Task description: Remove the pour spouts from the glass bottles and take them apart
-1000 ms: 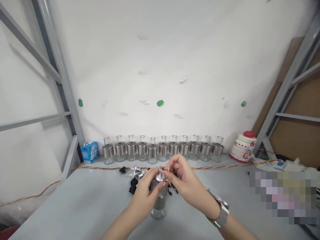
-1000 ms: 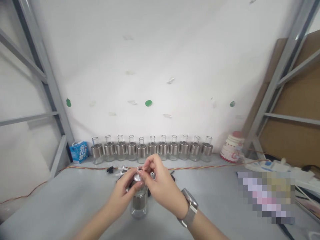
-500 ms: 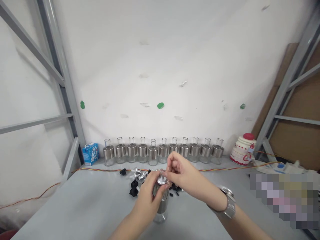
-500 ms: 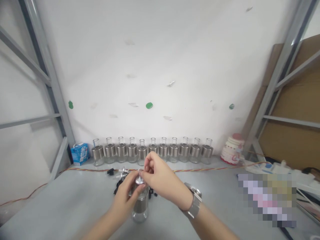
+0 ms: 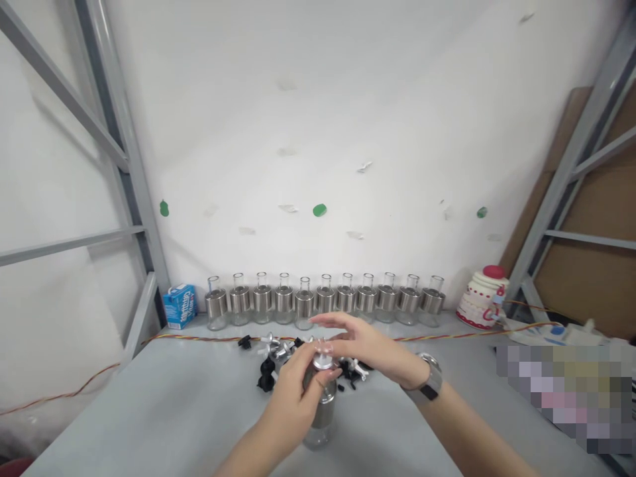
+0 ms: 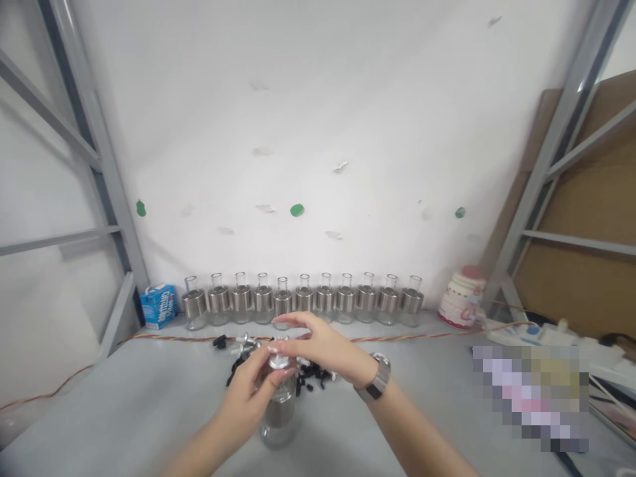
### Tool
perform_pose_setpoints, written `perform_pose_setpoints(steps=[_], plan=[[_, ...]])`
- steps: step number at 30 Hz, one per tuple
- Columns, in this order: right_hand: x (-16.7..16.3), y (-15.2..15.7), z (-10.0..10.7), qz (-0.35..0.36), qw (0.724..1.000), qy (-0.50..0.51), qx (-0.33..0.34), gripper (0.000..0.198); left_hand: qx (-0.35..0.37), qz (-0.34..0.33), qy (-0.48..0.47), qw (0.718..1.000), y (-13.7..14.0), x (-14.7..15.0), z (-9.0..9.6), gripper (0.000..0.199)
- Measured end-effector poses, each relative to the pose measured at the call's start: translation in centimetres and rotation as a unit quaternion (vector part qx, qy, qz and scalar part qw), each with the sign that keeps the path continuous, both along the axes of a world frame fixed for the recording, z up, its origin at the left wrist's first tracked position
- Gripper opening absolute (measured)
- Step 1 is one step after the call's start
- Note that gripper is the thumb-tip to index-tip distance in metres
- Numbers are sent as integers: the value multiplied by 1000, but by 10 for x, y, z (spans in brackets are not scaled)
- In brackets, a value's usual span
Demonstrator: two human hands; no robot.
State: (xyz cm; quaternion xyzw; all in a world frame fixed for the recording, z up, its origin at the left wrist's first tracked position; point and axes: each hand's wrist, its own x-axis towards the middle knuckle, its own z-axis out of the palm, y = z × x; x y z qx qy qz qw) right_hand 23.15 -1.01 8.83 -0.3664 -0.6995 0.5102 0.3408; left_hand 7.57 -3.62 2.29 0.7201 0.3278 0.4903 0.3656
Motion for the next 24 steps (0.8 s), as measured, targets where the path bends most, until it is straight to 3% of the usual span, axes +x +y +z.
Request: perform_pose_setpoints(steps=[5,8,14,19,24], plan=[[-16,2,-25,130,980,129,-79,28,-10,16,17,1000,1,1,-5,28],[-26,-1,-34,107,974,192,-58,26,0,39,27,999,3,1,-8,31],[-31,-5,-37,55,976,206,-35,26,-9,34,25,999,3,2,-7,32],[-31,-6,-41,65,974,217,-23,30,-11,35,18,999,3,-1,-7,33],[-19,-2,-46,83,948,279,-132,61,-33,19,9,999,0,-1,-6,30]])
